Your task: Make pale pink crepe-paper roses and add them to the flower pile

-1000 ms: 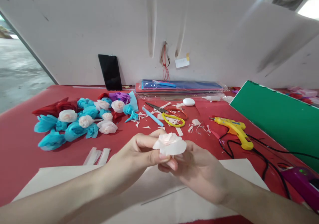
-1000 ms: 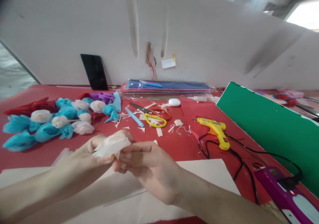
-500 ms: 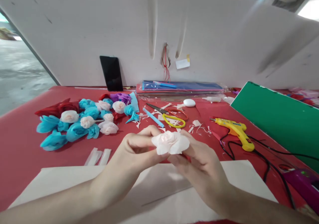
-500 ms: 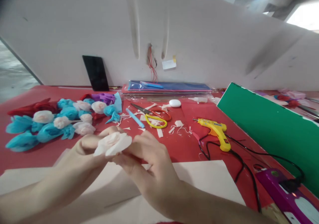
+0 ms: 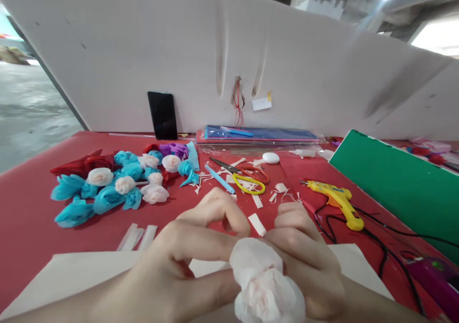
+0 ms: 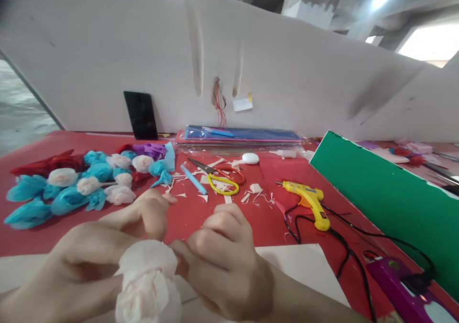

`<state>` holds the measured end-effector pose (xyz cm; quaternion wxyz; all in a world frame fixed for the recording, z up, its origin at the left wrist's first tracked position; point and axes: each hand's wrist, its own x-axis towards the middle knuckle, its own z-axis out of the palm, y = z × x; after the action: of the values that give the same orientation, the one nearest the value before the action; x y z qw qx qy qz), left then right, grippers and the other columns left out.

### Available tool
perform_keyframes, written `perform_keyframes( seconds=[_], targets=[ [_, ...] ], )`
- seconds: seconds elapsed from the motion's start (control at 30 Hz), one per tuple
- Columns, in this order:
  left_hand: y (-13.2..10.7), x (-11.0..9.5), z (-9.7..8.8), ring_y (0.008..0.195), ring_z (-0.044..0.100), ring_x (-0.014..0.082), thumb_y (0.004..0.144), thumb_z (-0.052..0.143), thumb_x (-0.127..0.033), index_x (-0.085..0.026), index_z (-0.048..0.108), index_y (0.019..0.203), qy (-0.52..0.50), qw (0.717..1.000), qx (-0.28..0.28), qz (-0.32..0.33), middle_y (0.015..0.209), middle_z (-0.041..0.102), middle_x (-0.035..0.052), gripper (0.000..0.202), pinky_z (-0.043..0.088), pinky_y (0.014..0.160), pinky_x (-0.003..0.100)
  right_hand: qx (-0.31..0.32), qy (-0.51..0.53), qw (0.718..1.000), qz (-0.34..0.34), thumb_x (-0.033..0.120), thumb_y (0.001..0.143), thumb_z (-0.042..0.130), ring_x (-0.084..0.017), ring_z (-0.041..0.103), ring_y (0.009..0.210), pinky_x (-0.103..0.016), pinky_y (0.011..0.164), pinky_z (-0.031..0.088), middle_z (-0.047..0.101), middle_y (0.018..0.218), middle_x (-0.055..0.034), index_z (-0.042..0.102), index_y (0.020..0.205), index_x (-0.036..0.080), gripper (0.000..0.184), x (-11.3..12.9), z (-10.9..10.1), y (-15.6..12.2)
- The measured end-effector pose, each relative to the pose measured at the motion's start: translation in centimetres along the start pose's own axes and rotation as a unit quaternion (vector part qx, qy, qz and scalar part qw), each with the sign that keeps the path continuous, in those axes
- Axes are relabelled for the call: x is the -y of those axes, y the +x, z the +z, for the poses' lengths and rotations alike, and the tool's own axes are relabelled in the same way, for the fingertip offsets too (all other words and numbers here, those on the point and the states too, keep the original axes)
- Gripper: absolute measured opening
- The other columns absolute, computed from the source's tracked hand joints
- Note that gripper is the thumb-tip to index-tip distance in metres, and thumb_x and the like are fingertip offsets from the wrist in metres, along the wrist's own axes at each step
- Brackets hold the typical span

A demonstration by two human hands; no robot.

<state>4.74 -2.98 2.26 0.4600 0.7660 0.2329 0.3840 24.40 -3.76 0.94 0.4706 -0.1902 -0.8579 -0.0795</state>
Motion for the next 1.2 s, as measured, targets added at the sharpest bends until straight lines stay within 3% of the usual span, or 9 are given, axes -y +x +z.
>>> perform_keyframes(
  seconds=[0.23, 0.43, 0.63, 0.77, 0.93, 1.0, 1.07, 1.2],
  targets=[
    [0.1, 0.0, 0.1, 0.068, 0.045, 0.0123, 0.083, 0.065, -0.017, -0.034, 0.074, 0.078, -0.021, 0.999, 0.013, -0.022, 0.087, 0.060, -0.0041, 0.020, 0.043, 0.066, 0.018, 0.000, 0.053, 0.998, 0.037, 0.010, 0.093, 0.046, -0.015, 0.043, 0.064, -0.033, 0.063, 0.039, 0.056, 0.067, -0.0013, 0.054, 0.076, 0.018, 0.020, 0.0, 0.5, -0.2],
    [0.5, -0.2, 0.2, 0.069, 0.048, 0.0112, 0.078, 0.065, -0.012, -0.031, 0.073, 0.077, -0.060, 0.996, -0.002, -0.072, 0.088, 0.061, -0.0048, 0.021, 0.042, 0.065, 0.017, -0.023, 0.120, 0.990, 0.072, 0.016, 0.097, 0.038, -0.014, 0.041, 0.063, -0.029, 0.060, 0.040, 0.050, 0.064, -0.0010, 0.047, 0.067, 0.019, 0.031, -0.1, 0.9, -0.1],
    [-0.1, 0.2, 0.3, 0.070, 0.051, 0.0099, 0.076, 0.064, -0.006, -0.032, 0.074, 0.082, -0.102, 0.988, 0.020, -0.114, 0.091, 0.062, -0.0056, 0.029, 0.043, 0.066, 0.016, -0.006, 0.134, 0.987, 0.090, 0.020, 0.097, 0.039, -0.015, 0.045, 0.063, -0.029, 0.057, 0.041, 0.058, 0.066, -0.0036, 0.053, 0.070, 0.018, 0.030, 0.2, 1.0, -0.4],
    [0.0, 0.1, 0.3, 0.072, 0.055, 0.0102, 0.077, 0.068, -0.010, -0.040, 0.072, 0.100, -0.138, 0.982, 0.016, -0.129, 0.092, 0.065, -0.0067, 0.038, 0.046, 0.066, 0.015, 0.005, 0.164, 0.979, 0.122, 0.017, 0.092, 0.045, -0.017, 0.048, 0.064, -0.032, 0.059, 0.044, 0.062, 0.070, -0.0048, 0.056, 0.073, 0.019, 0.022, 0.4, 0.9, -0.7],
    [-0.7, 0.1, -0.3, 0.087, 0.064, 0.0124, 0.081, 0.066, -0.018, -0.042, 0.073, 0.097, -0.178, 0.974, -0.047, -0.133, 0.102, 0.071, -0.0103, 0.030, 0.052, 0.071, 0.013, -0.001, 0.182, 0.974, 0.132, 0.030, 0.099, 0.034, -0.018, 0.050, 0.065, -0.033, 0.060, 0.045, 0.063, 0.073, -0.0072, 0.056, 0.073, 0.019, 0.036, 0.1, 1.0, -0.6],
    [-1.0, 0.1, -0.6, 0.098, 0.066, 0.0150, 0.081, 0.068, -0.027, -0.043, 0.074, 0.094, -0.183, 0.970, -0.090, -0.135, 0.106, 0.072, -0.0121, 0.021, 0.053, 0.078, 0.014, 0.000, 0.178, 0.975, 0.130, 0.030, 0.099, 0.033, -0.017, 0.050, 0.065, -0.032, 0.059, 0.045, 0.061, 0.069, -0.0064, 0.056, 0.072, 0.018, 0.037, 0.0, 1.0, -0.5],
    [-0.9, 0.1, -0.5, 0.097, 0.067, 0.0152, 0.080, 0.071, -0.035, -0.042, 0.076, 0.089, -0.169, 0.968, -0.113, -0.144, 0.103, 0.074, -0.0119, 0.012, 0.054, 0.078, 0.014, -0.002, 0.173, 0.977, 0.124, 0.024, 0.097, 0.037, -0.016, 0.048, 0.064, -0.030, 0.057, 0.044, 0.058, 0.067, -0.0048, 0.054, 0.071, 0.018, 0.032, -0.1, 1.1, -0.4],
    [0.0, -0.3, 0.0, 0.082, 0.069, 0.0123, 0.080, 0.072, -0.034, -0.038, 0.077, 0.082, -0.173, 0.968, -0.070, -0.166, 0.089, 0.076, -0.0111, 0.006, 0.054, 0.069, 0.009, -0.014, 0.172, 0.977, 0.123, 0.019, 0.093, 0.044, -0.015, 0.045, 0.063, -0.028, 0.054, 0.040, 0.054, 0.065, -0.0024, 0.051, 0.067, 0.019, 0.027, -0.1, 1.2, -0.5]
  ],
)
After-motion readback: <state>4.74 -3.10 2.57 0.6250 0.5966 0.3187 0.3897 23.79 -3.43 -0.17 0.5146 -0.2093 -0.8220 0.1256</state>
